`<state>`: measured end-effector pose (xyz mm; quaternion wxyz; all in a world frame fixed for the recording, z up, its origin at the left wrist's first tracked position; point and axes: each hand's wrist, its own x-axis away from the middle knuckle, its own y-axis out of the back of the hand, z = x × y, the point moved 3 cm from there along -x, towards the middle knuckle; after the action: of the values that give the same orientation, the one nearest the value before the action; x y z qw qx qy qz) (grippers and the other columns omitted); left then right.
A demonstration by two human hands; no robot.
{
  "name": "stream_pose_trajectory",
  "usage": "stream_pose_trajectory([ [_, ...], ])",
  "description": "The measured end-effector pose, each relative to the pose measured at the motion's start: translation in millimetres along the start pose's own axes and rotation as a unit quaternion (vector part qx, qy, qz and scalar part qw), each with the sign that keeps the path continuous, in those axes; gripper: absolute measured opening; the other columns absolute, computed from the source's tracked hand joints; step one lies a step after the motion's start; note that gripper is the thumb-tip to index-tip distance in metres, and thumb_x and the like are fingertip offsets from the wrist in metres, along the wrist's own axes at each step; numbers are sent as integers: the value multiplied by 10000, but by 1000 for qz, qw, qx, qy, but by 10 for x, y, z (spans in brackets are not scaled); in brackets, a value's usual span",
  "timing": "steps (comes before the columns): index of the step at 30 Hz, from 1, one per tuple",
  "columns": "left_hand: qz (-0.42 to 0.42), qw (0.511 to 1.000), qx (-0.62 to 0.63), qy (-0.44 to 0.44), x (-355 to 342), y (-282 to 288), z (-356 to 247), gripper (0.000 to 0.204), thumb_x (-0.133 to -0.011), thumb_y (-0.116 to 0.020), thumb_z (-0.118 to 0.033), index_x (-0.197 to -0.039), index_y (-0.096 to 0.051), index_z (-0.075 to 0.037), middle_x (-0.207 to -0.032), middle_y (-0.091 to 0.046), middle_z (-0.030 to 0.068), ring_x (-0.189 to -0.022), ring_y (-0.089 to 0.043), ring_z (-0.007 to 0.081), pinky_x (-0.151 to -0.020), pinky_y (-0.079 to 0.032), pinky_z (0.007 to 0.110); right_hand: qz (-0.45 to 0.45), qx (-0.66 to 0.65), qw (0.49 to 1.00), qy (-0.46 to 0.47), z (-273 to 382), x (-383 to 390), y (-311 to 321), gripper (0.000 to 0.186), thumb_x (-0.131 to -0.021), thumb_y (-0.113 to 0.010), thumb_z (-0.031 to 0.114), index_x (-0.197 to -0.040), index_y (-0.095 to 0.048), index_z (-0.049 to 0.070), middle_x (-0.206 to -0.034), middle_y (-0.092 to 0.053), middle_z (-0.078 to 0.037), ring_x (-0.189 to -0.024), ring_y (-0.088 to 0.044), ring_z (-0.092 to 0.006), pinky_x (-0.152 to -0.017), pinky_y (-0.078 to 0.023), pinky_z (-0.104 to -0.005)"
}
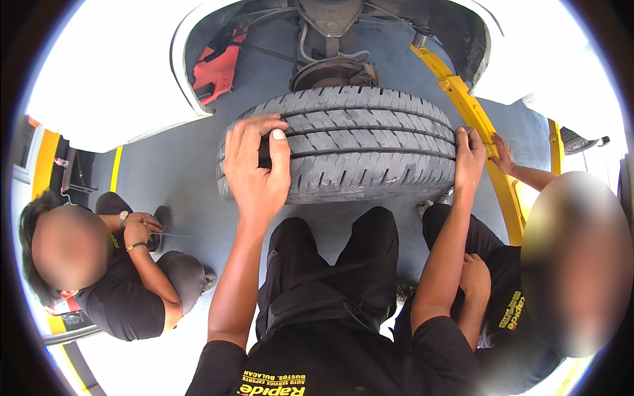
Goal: The person lifts a tire and mounts it onto a vehicle hub. They hand-thread several lug nuts, then use an impact wrench to tighten them. A coworker measures the tire with calipers during the process.
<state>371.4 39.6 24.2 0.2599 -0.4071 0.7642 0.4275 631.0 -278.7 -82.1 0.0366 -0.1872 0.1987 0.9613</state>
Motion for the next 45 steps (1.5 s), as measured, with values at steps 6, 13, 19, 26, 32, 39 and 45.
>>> stream_pose_trajectory([
  [6,-13,1000,-12,-24,-37,-103,81,129,-1002,-665,-160,-999,-731,-49,-1039,-747,105,-985,-680,336,-891,-522,451,-20,1,1000,13,-7,-41,-17,299,-1034,-674,249,-986,-704,-45,-835,-674,-140,-838,-625,-208,-861,-509,-363],
  [13,19,997,-56,-47,-310,-324,239,311,-1019,-649,-365,-1081,-769,-86,-1101,-745,124,-1080,-692,365,-943,-537,481,-62,15,998,3,75,-207,-156,453,-1036,-622,447,-1043,-830,44,-917,-791,-202,-931,-760,-367,-909,-560,-435],
  [19,85,988,-131,-12,-682,-674,415,536,-1059,-527,-566,-1277,-747,-128,-1312,-722,144,-1289,-651,366,-1091,-493,482,-40,-35,997,54,-241,-378,-339,457,-1087,-503,458,-1159,-837,155,-1121,-806,-173,-1128,-728,-394,-1042,-528,-486],
  [26,103,980,-161,62,-608,-597,752,602,-1059,-494,-629,-1408,-706,-188,-1494,-619,158,-1441,-533,388,-1211,-392,505,-66,2,992,105,-169,140,-356,425,-1126,-442,412,-1269,-744,148,-1236,-738,-188,-1223,-645,-413,-1043,-497,-525],
  [32,111,993,-39,-10,-160,-106,643,505,-1116,-537,-425,-1469,-636,-78,-1463,-596,201,-1422,-522,384,-1222,-364,467,-100,32,981,161,-20,207,-149,338,-1091,-492,301,-1195,-726,79,-1191,-677,-158,-1148,-629,-376,-1042,-481,-478],
  [39,-199,955,60,211,1652,345,1499,564,-1145,-363,-425,-1389,-576,36,-1352,-548,150,-1355,-506,281,-1215,-340,451,4,-137,961,238,24,-155,-397,366,-1036,-528,307,-1168,-713,20,-1205,-665,-172,-1207,-618,-357,-1083,-456,-440],
  [45,-274,939,59,198,2104,281,959,672,-1038,-469,-562,-1387,-563,5,-1335,-472,136,-1362,-463,301,-1195,-350,542,86,-209,949,222,-126,-534,-693,512,-989,-499,419,-1139,-680,-36,-1206,-644,-174,-1223,-594,-311,-1133,-400,-411],
])
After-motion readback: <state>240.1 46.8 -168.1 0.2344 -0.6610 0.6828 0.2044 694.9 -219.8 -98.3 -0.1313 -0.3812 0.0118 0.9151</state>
